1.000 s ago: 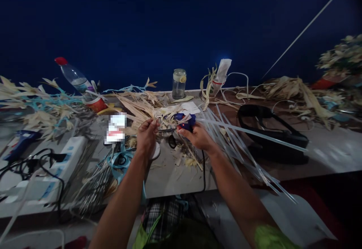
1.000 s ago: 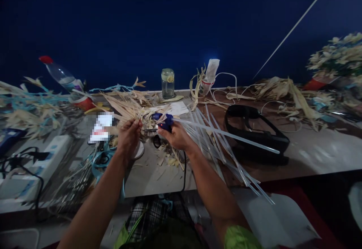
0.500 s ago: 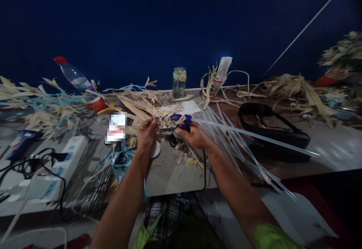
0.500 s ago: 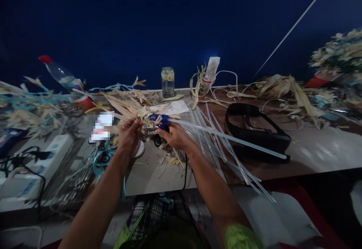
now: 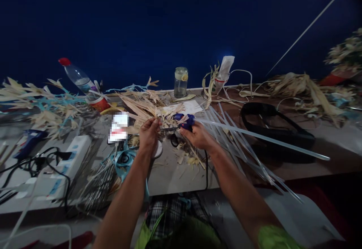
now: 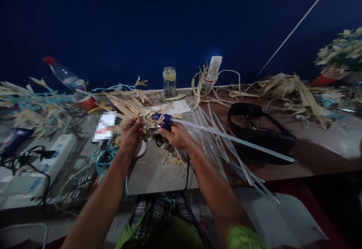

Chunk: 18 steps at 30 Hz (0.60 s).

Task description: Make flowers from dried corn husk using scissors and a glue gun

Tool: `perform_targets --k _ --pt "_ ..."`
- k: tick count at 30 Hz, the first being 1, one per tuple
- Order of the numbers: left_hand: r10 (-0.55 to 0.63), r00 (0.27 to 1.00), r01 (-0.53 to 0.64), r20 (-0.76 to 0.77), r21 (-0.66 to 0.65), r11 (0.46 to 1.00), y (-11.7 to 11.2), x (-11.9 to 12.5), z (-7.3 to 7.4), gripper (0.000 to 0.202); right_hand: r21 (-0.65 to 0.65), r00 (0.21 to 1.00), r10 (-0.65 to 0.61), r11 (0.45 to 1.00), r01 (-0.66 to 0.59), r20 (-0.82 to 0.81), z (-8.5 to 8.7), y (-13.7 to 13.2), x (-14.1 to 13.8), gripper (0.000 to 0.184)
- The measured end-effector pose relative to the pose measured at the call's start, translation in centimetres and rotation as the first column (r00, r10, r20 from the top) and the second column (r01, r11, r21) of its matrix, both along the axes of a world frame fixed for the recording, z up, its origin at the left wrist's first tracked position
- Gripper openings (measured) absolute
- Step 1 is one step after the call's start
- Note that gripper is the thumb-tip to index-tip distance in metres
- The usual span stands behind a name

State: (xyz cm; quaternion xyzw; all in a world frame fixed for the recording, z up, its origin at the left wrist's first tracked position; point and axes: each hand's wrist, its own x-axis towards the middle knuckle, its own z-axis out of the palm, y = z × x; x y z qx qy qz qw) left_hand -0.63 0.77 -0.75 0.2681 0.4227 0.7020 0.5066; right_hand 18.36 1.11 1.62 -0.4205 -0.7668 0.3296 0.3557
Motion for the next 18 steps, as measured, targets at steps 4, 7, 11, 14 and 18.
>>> perform_targets --k 4,7,11,14,18 --pt "-0.009 1.000 0.008 0.004 0.009 1.000 -0.03 -0.02 0.00 0.025 0.033 0.999 0.004 0.999 -0.002 -0.043 0.03 0.14 0.16 0.027" --pt "-0.004 1.000 0.004 0.011 0.008 1.000 -0.03 -0.05 0.02 0.025 0.037 0.999 -0.009 0.999 0.011 -0.045 0.20 0.05 0.19 0.027" --pt "0.001 1.000 -0.002 0.017 0.014 1.000 -0.07 0.01 0.14 0.024 0.036 0.999 0.018 0.999 -0.019 0.037 0.50 -0.22 -0.02 0.029" --pt "-0.003 1.000 0.003 0.017 0.011 1.000 -0.12 0.07 0.23 0.025 0.030 0.996 0.016 0.999 -0.019 0.091 0.65 -0.28 -0.18 0.031" --pt "-0.004 0.999 0.004 0.031 0.008 1.000 -0.14 0.07 0.23 0.028 0.045 0.994 0.006 0.999 -0.011 0.110 0.62 -0.14 -0.17 0.034"
